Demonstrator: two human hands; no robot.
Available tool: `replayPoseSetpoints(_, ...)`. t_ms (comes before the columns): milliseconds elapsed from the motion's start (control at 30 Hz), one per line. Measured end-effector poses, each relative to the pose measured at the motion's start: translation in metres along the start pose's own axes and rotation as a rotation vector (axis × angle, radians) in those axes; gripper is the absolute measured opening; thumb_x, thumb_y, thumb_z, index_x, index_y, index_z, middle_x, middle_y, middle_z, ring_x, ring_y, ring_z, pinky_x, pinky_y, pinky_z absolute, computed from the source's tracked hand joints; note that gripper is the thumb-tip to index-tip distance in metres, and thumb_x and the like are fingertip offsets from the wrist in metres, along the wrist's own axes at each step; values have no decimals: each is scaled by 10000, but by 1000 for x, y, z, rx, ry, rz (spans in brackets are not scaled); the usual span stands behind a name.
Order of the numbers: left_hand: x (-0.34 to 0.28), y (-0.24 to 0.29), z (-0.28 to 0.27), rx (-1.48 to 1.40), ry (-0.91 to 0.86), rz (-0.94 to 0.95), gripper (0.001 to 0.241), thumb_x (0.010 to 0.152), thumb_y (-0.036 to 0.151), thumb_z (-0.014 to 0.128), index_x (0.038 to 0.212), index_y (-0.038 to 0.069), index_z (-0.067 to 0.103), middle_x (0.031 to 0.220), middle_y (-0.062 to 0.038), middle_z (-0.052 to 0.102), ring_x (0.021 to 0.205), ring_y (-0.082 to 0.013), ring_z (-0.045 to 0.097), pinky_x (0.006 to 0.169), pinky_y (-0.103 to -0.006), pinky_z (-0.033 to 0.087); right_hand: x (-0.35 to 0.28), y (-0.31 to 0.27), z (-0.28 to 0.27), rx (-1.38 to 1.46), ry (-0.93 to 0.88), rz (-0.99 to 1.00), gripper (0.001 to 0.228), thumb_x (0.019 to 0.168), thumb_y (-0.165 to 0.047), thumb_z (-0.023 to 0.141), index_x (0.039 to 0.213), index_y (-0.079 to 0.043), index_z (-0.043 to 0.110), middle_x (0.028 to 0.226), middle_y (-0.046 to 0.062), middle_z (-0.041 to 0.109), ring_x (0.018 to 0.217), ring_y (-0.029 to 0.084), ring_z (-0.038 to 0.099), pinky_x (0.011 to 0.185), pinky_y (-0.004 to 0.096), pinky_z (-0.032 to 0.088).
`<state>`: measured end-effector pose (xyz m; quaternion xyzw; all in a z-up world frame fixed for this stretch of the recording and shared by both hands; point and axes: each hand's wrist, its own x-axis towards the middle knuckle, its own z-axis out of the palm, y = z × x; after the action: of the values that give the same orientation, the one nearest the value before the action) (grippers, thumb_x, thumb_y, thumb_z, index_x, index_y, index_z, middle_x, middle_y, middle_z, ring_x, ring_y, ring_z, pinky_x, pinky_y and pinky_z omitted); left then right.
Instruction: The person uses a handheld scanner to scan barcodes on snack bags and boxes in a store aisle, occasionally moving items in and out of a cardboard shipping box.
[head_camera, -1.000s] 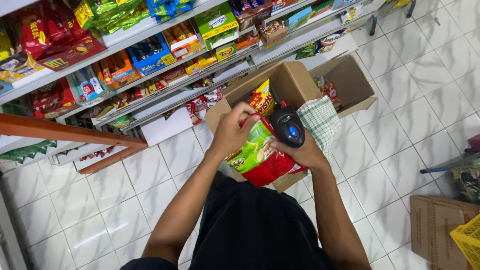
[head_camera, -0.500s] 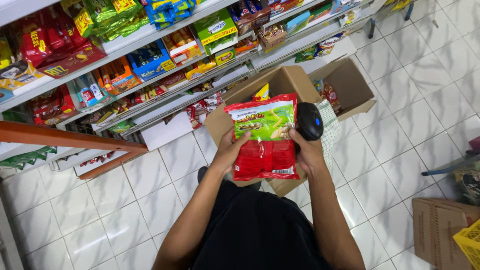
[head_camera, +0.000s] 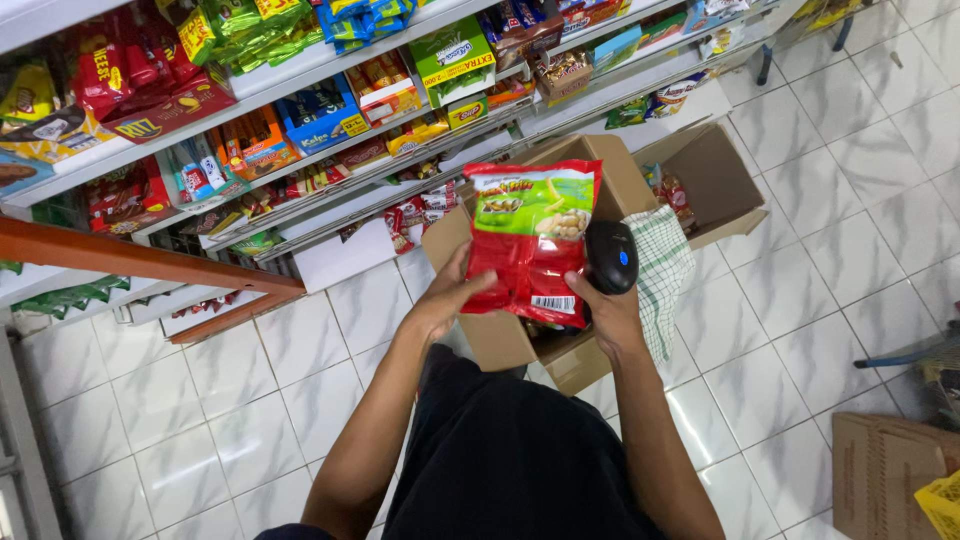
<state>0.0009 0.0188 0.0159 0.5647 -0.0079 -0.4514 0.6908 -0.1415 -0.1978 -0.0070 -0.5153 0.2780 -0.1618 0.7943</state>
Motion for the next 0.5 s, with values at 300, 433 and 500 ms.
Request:
replayPoseSetpoints(300,0,-16,-13,6,81,239,852,783,40,832,1521,47,406,1394,-132,624,1236,-225,639,1039,-387,546,-3,-19,25,-75,-53,32,554,766,81,813,1259,-38,592,1134,17,632,1049,151,629,928,328,560)
replayPoseSetpoints(433,10,-26,-16,-311,152,98,708,881,179,766,1521,143,464,1284,-161,665,1016,-270,618,836,-394,474,3,-15,31,55,10,-24,560,764,90,797,1267,-49,594,1150,24,607,1060,154,622,935,326,566)
replayPoseSetpoints(500,14,-36,-5,-490,44,150,559,912,233,749,1400,102,510,1273,-121,676,1091,-249,659,938,-438,526,4,-16,35,72,40,-56,543,799,98,812,1279,-23,587,1141,36,578,1059,167,613,931,330,561)
